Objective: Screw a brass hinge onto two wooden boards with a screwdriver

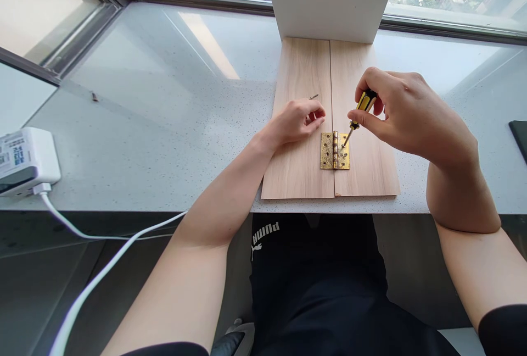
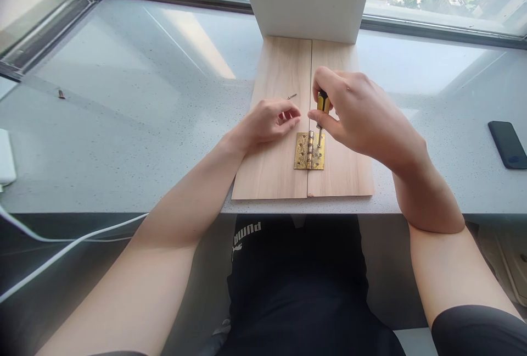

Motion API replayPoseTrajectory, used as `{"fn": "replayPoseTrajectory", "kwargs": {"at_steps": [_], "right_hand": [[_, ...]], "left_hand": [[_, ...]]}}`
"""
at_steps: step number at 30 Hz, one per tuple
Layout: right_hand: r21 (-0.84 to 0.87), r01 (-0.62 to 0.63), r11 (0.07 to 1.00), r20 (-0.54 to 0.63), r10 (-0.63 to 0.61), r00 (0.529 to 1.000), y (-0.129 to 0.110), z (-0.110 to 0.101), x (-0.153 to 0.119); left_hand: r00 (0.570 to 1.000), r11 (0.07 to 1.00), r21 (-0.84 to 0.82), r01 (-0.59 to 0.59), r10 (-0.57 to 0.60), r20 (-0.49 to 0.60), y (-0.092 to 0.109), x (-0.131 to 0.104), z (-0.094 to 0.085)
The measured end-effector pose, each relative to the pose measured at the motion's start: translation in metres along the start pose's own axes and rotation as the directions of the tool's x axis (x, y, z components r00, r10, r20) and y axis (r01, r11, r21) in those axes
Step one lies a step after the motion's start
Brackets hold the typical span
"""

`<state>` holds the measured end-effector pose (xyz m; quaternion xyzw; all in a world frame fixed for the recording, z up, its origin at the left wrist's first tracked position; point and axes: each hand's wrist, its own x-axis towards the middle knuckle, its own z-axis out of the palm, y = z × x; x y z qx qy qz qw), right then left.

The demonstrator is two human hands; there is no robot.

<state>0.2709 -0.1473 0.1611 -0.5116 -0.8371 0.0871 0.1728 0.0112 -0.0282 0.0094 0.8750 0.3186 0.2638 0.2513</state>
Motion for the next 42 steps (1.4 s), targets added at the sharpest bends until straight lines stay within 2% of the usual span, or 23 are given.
{"fn": "replayPoseTrajectory", "kwargs": {"at_steps": [9, 16, 31, 34, 37, 40, 42], "right_hand": [[-0.021, -0.066, 0.998, 0.010, 0.066, 0.998, -0.001, -0.004, -0.002], [-0.042, -0.014, 0.999, 0.008, 0.015, 1.000, 0.008, -0.003, -0.003], [-0.010, -0.049, 0.999, 0.030, 0.049, 0.998, 0.001, -0.001, -0.003], [0.089, -0.077, 0.993, 0.022, 0.076, 0.997, -0.004, 0.006, 0.001], [0.335, -0.103, 0.937, -0.019, 0.116, 0.993, -0.005, 0.022, 0.008], [0.643, -0.067, 0.763, -0.074, 0.149, 0.986, -0.002, 0.044, 0.014], [0.771, -0.059, 0.634, -0.126, 0.243, 0.962, -0.002, 0.057, 0.015]], "left_hand": [[1.000, 0.999, 0.011, -0.031, 0.031, 0.000, -0.004, 0.001, 0.001], [1.000, 1.000, 0.013, -0.012, 0.012, -0.001, -0.006, 0.000, 0.002], [1.000, 1.000, 0.001, -0.016, 0.016, 0.002, -0.005, 0.001, 0.001], [1.000, 1.000, 0.007, -0.011, 0.011, -0.005, -0.004, 0.001, 0.001], [1.000, 1.000, 0.008, -0.010, 0.010, -0.014, -0.004, 0.000, 0.002], [1.000, 1.000, 0.002, -0.004, 0.004, -0.008, -0.005, 0.001, 0.003], [1.000, 1.000, -0.002, -0.013, 0.013, -0.002, -0.006, 0.001, 0.004]]}}
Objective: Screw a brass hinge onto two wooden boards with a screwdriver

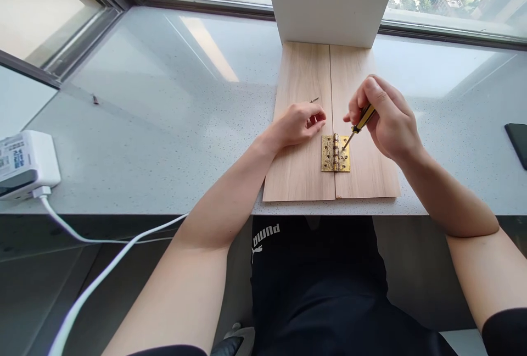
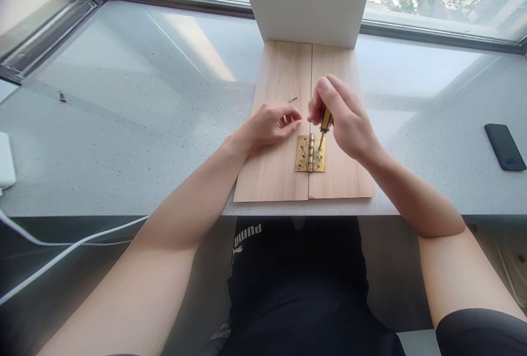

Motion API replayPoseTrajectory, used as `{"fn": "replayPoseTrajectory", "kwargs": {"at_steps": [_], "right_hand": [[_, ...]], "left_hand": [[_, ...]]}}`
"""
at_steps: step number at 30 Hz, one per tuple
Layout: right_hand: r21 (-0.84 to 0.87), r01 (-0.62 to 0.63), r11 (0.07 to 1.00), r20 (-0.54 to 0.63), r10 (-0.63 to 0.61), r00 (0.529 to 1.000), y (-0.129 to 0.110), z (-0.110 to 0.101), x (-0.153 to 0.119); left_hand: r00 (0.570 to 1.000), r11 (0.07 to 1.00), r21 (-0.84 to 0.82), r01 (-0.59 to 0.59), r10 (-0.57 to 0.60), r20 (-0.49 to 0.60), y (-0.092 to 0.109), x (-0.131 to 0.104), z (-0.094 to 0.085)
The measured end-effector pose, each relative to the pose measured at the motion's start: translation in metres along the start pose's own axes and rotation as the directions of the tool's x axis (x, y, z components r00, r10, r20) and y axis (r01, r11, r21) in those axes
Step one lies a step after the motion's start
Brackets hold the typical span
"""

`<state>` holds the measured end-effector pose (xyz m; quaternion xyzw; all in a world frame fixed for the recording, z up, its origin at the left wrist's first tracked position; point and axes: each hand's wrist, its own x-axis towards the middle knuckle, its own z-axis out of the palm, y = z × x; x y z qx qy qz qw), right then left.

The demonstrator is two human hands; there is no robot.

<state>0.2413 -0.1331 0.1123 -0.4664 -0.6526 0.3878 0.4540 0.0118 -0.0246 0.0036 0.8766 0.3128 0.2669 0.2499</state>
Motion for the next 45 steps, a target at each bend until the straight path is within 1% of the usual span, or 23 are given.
{"fn": "replayPoseTrajectory", "kwargs": {"at_steps": [2, 4, 8, 10, 11, 13, 14, 16, 18, 19, 20, 21, 22, 23, 24, 25, 27, 28, 30, 36, 40, 45], "right_hand": [[0.093, -0.017, 0.995, -0.124, 0.028, 0.992, 0.006, 0.007, -0.001], [0.146, -0.009, 0.989, -0.207, 0.039, 0.978, 0.007, 0.012, -0.002], [0.220, 0.054, 0.974, -0.260, 0.005, 0.966, 0.009, 0.010, -0.003], [0.251, 0.070, 0.965, -0.256, -0.004, 0.967, 0.011, 0.006, -0.004], [0.275, 0.070, 0.959, -0.213, -0.010, 0.977, 0.012, 0.003, -0.004], [0.326, 0.049, 0.944, -0.036, -0.040, 0.999, 0.015, -0.002, -0.003], [0.340, 0.027, 0.940, 0.072, -0.055, 0.996, 0.016, -0.004, -0.002], [0.330, -0.023, 0.944, 0.271, -0.072, 0.960, 0.017, -0.009, 0.002], [0.280, -0.029, 0.960, 0.393, -0.087, 0.915, 0.013, -0.015, 0.005], [0.231, -0.007, 0.973, 0.434, -0.097, 0.896, 0.008, -0.018, 0.005], [0.160, 0.035, 0.986, 0.455, -0.105, 0.884, 0.003, -0.022, 0.005], [0.048, 0.088, 0.995, 0.457, -0.101, 0.884, -0.004, -0.026, 0.003], [-0.112, 0.137, 0.984, 0.408, -0.081, 0.909, -0.011, -0.030, 0.001], [-0.294, 0.164, 0.942, 0.345, -0.055, 0.937, -0.018, -0.034, -0.002], [-0.465, 0.170, 0.869, 0.255, -0.052, 0.965, -0.025, -0.038, -0.005], [-0.604, 0.138, 0.785, 0.179, -0.035, 0.983, -0.030, -0.042, -0.008], [-0.761, 0.042, 0.647, 0.065, 0.012, 0.998, -0.035, -0.048, -0.013], [-0.796, 0.007, 0.605, 0.041, 0.042, 0.998, -0.036, -0.051, -0.014], [-0.816, -0.018, 0.578, 0.044, 0.093, 0.995, -0.036, -0.053, -0.014], [-0.795, 0.025, 0.606, 0.156, 0.163, 0.974, -0.045, -0.047, -0.012], [-0.797, 0.106, 0.594, 0.243, 0.155, 0.958, -0.049, -0.049, -0.013], [-0.745, 0.226, 0.628, 0.362, 0.095, 0.927, -0.047, -0.062, -0.017]], "left_hand": [[1.000, 1.000, -0.006, -0.013, 0.013, 0.004, -0.001, 0.001, 0.001], [1.000, 1.000, -0.012, -0.024, 0.024, 0.002, -0.001, 0.001, 0.002], [1.000, 1.000, -0.021, -0.021, 0.020, -0.009, 0.000, 0.001, 0.002], [1.000, 1.000, -0.025, -0.009, 0.009, -0.002, 0.001, 0.001, 0.002], [1.000, 1.000, -0.026, -0.005, 0.005, 0.002, 0.002, 0.001, 0.001], [1.000, 1.000, -0.022, -0.002, 0.002, 0.007, 0.003, 0.001, 0.001], [1.000, 1.000, -0.019, -0.001, 0.001, 0.006, 0.003, 0.000, 0.001], [1.000, 1.000, -0.011, 0.003, -0.003, -0.003, 0.003, -0.001, 0.000], [1.000, 1.000, -0.002, 0.010, -0.010, -0.013, 0.004, -0.001, -0.001], [1.000, 1.000, 0.001, 0.014, -0.014, -0.015, 0.004, -0.001, -0.001], [1.000, 1.000, 0.002, 0.016, -0.016, -0.014, 0.004, -0.002, -0.001], [1.000, 1.000, 0.001, 0.017, -0.017, -0.011, 0.004, -0.002, -0.002], [1.000, 1.000, -0.001, 0.018, -0.018, -0.007, 0.004, -0.002, -0.002], [1.000, 1.000, -0.005, 0.019, -0.019, -0.004, 0.004, -0.001, -0.002], [1.000, 1.000, -0.007, 0.021, -0.021, -0.003, 0.003, -0.001, -0.002], [1.000, 1.000, -0.006, 0.023, -0.023, -0.004, 0.003, -0.001, -0.002], [1.000, 1.000, 0.000, 0.026, -0.026, -0.006, 0.002, -0.001, -0.001], [1.000, 1.000, 0.003, 0.026, -0.026, -0.007, 0.001, -0.001, -0.001], [1.000, 1.000, 0.007, 0.025, -0.025, -0.009, -0.001, -0.001, -0.001], [1.000, 1.000, 0.014, 0.013, -0.013, -0.014, -0.002, -0.001, 0.000], [1.000, 1.000, 0.018, 0.015, -0.015, -0.007, 0.001, -0.001, -0.001], [1.000, 1.000, 0.011, 0.011, -0.011, -0.004, 0.002, -0.001, -0.001]]}}
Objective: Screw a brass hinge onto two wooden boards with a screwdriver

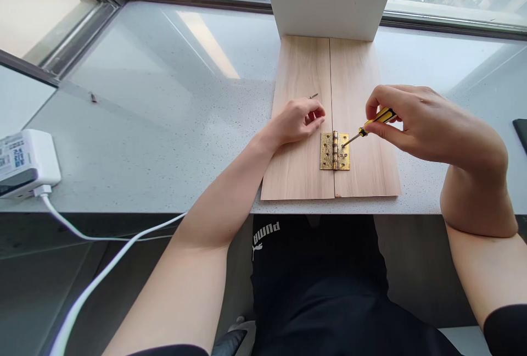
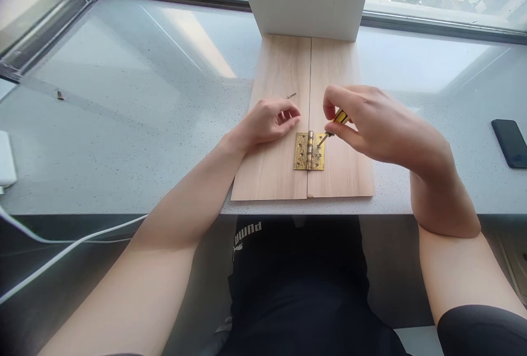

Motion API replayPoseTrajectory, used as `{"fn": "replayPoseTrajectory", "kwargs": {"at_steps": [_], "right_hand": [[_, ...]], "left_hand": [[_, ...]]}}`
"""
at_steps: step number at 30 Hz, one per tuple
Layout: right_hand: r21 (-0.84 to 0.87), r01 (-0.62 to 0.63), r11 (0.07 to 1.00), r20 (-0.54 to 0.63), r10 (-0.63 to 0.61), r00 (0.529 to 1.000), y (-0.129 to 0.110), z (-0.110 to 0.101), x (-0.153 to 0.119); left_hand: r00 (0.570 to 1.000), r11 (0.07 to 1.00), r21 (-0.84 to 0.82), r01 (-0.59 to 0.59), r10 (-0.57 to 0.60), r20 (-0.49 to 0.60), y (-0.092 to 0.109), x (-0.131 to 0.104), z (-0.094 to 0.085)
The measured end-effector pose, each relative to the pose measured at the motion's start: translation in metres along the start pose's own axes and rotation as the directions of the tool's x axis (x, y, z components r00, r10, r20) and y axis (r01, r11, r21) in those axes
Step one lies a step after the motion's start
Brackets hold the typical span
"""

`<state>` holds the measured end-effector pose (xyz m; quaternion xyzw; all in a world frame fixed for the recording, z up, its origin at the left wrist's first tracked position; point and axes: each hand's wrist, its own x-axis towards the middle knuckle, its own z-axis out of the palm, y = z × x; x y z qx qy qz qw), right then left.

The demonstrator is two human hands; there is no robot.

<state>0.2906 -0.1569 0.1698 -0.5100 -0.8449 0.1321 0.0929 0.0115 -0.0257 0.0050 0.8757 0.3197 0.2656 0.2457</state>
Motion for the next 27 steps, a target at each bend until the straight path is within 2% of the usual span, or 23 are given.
{"fn": "replayPoseTrajectory", "kwargs": {"at_steps": [3, 8, 11, 15, 18, 23, 27], "right_hand": [[-0.007, -0.022, 1.000, -0.032, 0.022, 0.999, -0.001, 0.003, -0.003], [-0.117, -0.241, 0.963, -0.145, 0.224, 0.964, -0.007, 0.010, 0.002], [-0.161, -0.252, 0.954, -0.124, 0.234, 0.964, -0.009, 0.008, 0.005], [-0.102, -0.205, 0.974, -0.006, 0.205, 0.979, -0.011, 0.000, 0.005], [-0.090, -0.184, 0.979, 0.021, 0.187, 0.982, -0.009, -0.004, 0.002], [-0.057, -0.201, 0.978, -0.038, 0.199, 0.979, -0.006, 0.002, 0.002], [-0.106, -0.303, 0.947, -0.125, 0.289, 0.949, -0.008, 0.008, 0.008]], "left_hand": [[1.000, 1.000, -0.001, -0.008, 0.008, -0.005, -0.001, 0.000, 0.000], [1.000, 1.000, 0.010, 0.004, -0.004, 0.006, 0.000, -0.001, -0.001], [1.000, 1.000, 0.005, -0.004, 0.004, 0.003, -0.001, -0.001, 0.000], [1.000, 1.000, -0.002, -0.027, 0.027, -0.012, -0.004, -0.001, 0.001], [0.999, 1.000, 0.001, -0.029, 0.029, -0.014, -0.005, -0.001, 0.001], [1.000, 1.000, 0.001, -0.013, 0.013, -0.008, -0.004, -0.001, 0.000], [1.000, 1.000, -0.002, -0.003, 0.003, -0.007, -0.002, -0.001, 0.000]]}}
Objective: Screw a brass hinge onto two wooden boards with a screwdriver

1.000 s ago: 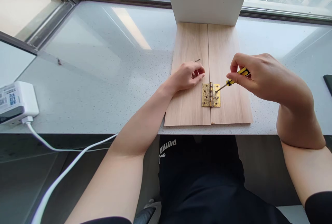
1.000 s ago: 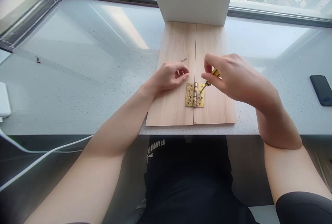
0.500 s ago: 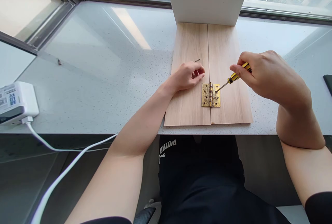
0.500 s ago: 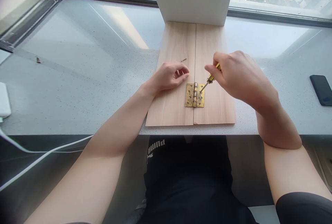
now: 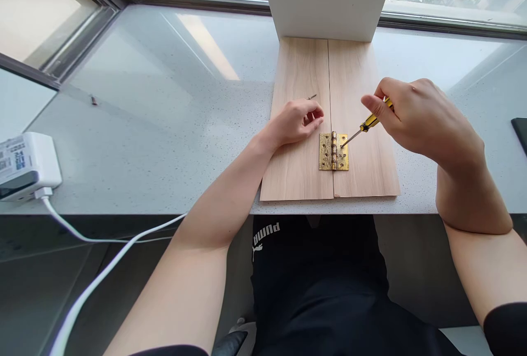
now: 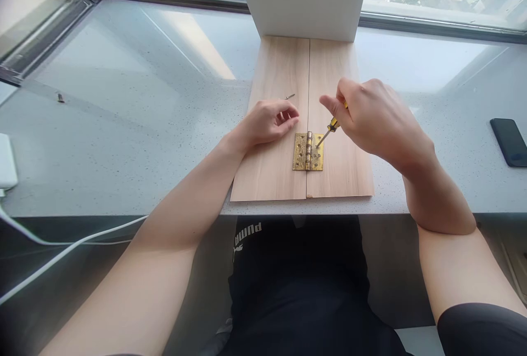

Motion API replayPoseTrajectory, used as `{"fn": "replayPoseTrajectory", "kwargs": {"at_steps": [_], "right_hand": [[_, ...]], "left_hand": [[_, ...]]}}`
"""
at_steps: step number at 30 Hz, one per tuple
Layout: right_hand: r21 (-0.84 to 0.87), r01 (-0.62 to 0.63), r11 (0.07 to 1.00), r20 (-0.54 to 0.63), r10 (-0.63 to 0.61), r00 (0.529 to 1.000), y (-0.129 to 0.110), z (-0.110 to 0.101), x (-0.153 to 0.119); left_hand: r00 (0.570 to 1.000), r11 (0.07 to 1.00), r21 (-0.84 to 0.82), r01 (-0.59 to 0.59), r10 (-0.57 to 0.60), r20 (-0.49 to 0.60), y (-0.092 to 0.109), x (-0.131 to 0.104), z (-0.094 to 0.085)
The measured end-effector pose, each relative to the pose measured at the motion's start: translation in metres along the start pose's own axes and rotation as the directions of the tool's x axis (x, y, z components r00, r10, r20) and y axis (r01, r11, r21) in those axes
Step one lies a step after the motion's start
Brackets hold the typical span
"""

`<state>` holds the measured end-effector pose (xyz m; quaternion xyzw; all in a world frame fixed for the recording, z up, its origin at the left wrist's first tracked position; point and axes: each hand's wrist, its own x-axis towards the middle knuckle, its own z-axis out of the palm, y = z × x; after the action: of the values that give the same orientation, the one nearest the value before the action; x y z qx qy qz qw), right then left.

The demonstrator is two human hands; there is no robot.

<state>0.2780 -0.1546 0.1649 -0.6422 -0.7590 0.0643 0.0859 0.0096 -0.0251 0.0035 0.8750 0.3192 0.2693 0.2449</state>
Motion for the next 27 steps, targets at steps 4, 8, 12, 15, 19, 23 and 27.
{"fn": "replayPoseTrajectory", "kwargs": {"at_steps": [4, 8, 12, 15, 19, 23, 27], "right_hand": [[-0.007, 0.050, 0.999, 0.045, -0.050, 0.998, -0.005, -0.001, 0.001], [0.039, 0.108, 0.993, 0.094, -0.111, 0.989, -0.004, -0.005, 0.000], [0.079, 0.116, 0.990, 0.118, -0.125, 0.985, 0.003, -0.006, 0.000], [0.111, 0.167, 0.980, 0.129, -0.181, 0.975, 0.007, -0.009, -0.003], [0.102, 0.230, 0.968, 0.119, -0.242, 0.963, 0.005, -0.009, -0.009], [0.055, 0.116, 0.992, 0.049, -0.119, 0.992, -0.001, -0.003, -0.008], [-0.019, 0.001, 1.000, 0.033, 0.000, 0.999, -0.003, -0.003, -0.002]], "left_hand": [[1.000, 1.000, -0.010, -0.002, 0.002, -0.002, 0.000, 0.000, 0.001], [1.000, 1.000, -0.014, -0.003, 0.003, -0.003, -0.001, 0.001, 0.001], [1.000, 1.000, -0.004, -0.006, 0.006, -0.001, -0.001, 0.001, 0.001], [1.000, 1.000, -0.003, -0.008, 0.008, 0.001, -0.002, 0.002, 0.001], [1.000, 1.000, -0.002, 0.015, -0.015, 0.010, -0.001, 0.002, 0.001], [0.999, 1.000, -0.003, 0.028, -0.028, 0.018, 0.002, 0.001, -0.001], [0.999, 1.000, -0.008, 0.027, -0.027, 0.019, 0.003, 0.001, -0.001]]}}
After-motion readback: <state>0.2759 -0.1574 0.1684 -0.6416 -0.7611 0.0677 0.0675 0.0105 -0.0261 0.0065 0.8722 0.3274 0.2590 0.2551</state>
